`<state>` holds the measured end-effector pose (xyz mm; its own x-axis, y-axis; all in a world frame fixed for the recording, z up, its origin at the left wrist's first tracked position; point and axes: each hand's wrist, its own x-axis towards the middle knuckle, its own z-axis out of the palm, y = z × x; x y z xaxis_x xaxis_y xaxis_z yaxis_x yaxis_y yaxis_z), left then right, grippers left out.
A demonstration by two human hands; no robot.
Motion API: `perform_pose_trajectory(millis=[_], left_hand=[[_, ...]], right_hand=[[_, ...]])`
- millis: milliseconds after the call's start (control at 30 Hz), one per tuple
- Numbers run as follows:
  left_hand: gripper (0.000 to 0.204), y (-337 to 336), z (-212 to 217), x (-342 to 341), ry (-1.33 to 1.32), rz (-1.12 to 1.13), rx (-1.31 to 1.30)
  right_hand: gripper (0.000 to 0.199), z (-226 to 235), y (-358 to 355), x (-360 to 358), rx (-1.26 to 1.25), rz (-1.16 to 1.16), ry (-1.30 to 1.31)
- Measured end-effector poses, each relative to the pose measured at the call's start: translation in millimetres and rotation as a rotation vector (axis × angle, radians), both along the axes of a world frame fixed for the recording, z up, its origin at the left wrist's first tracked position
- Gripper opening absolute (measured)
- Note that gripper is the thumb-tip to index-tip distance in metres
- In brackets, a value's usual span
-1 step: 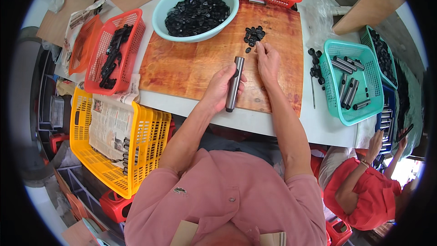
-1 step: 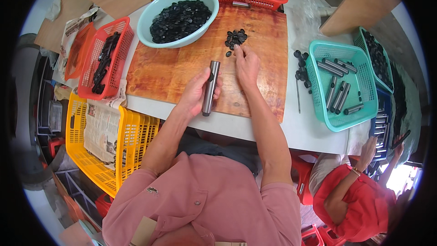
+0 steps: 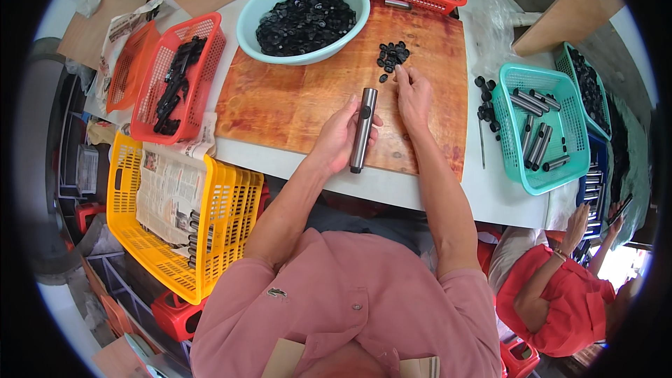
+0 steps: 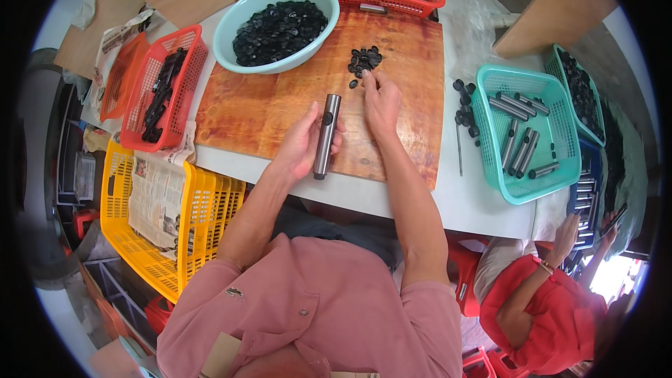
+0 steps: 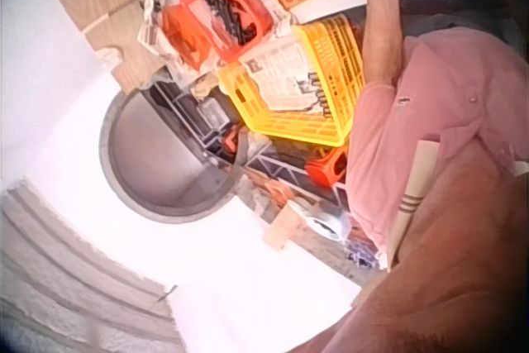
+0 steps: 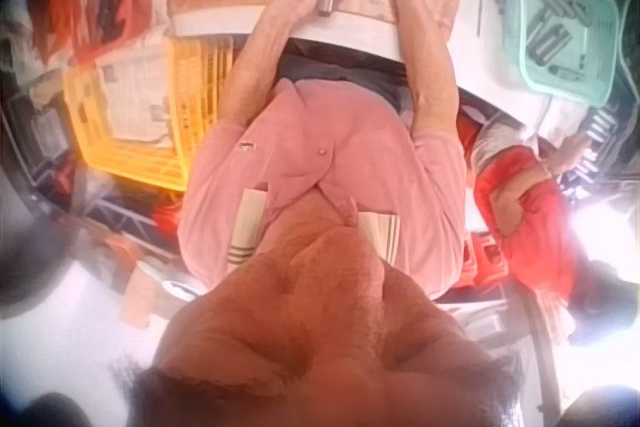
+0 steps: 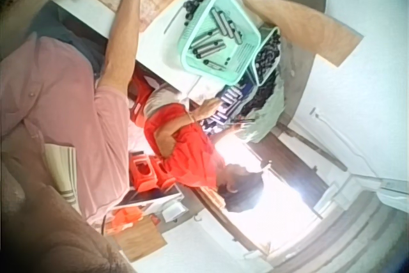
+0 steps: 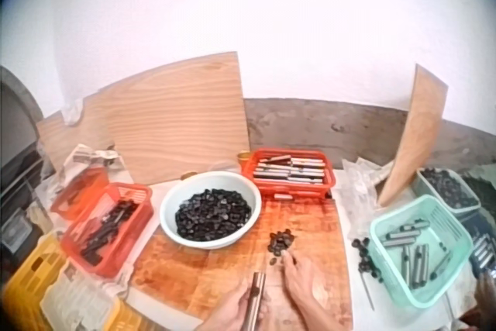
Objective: The person assembles small black cylindrical components into a metal tube at a workbench. They pick up each piece, insert it into the tube, and place the completed assembly into a yellow basket. The process is repeated continuously with another person working nearby.
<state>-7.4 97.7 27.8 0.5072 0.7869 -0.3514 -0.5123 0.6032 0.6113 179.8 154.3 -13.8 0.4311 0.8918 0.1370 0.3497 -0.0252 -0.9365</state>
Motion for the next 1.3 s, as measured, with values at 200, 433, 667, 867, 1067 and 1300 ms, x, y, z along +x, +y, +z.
perform_pose_trajectory(millis=[200, 433, 667, 867, 1067, 1300], left_hand=[[0.025, -2, -8, -7, -0.003, 0.058, -0.002], [0.02, -8, -3, -5, 0.104, 0.068, 0.064], [0.039, -16, 8, -7, 0.171, 0.028, 0.25], [0.042, -25, 17, -7, 0.325, 0.021, 0.472], [0.036, -27, 21, -7, 0.296, -0.013, 0.423], [0.032, -27, 15, -11, 0.168, 0.019, 0.289]], right_hand=[[0.035, 2, -2, -2, 0.01, 0.004, 0.012], [0.036, 3, -2, -2, -0.004, -0.009, -0.023], [0.037, 8, -5, -2, -0.025, -0.015, -0.026], [0.039, 4, -3, -1, -0.029, -0.008, -0.019], [0.039, 2, -3, -1, -0.011, -0.009, -0.033], [0.039, 4, -5, -3, 0.003, -0.005, -0.014]])
